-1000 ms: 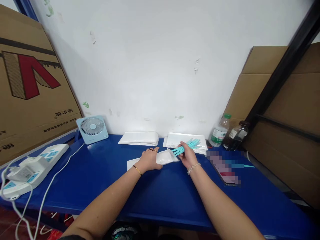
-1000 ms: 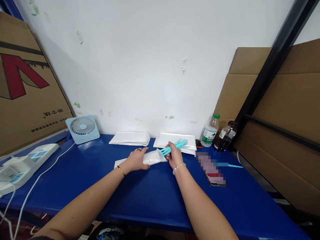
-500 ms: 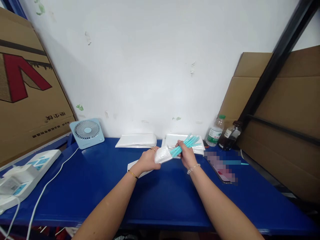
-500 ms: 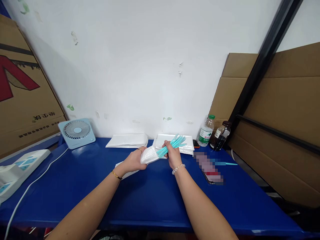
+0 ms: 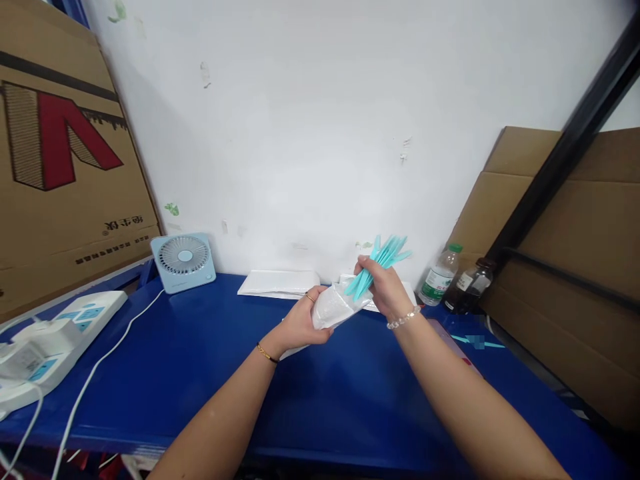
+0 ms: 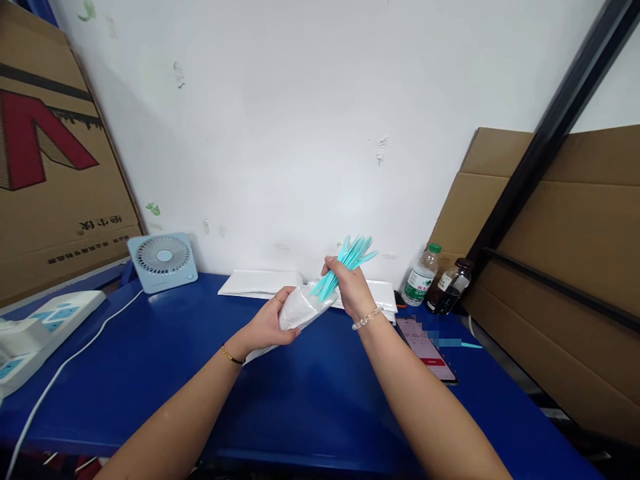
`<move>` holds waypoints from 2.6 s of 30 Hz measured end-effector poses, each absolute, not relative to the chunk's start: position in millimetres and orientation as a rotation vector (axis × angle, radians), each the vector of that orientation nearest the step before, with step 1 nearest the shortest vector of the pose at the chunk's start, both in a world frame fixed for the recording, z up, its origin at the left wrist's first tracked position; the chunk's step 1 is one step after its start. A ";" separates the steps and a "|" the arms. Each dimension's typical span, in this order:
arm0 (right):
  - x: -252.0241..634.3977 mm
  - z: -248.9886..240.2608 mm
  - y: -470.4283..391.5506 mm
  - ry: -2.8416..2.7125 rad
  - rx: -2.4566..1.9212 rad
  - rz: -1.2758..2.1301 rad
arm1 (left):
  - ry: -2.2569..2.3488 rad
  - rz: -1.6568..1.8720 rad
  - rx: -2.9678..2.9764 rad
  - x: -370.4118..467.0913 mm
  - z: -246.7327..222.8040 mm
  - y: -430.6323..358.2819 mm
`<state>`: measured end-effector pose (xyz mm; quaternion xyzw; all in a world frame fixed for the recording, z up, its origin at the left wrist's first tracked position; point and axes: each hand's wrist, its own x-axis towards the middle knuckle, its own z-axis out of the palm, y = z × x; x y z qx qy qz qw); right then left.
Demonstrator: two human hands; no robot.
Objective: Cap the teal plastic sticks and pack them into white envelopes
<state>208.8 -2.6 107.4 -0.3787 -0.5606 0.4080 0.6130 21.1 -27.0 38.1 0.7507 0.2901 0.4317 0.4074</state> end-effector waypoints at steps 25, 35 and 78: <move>174.1 137.5 -29.2 -1.735 -0.897 1.126 | 0.475 1.341 1.673 21.3 31.3 -20.9; 172.3 149.3 -31.4 -1.704 -0.844 0.921 | 0.482 1.351 1.601 19.7 30.1 -20.2; 225.1 133.3 -22.1 -2.221 -1.304 0.125 | 0.685 1.217 1.506 28.5 27.1 -20.6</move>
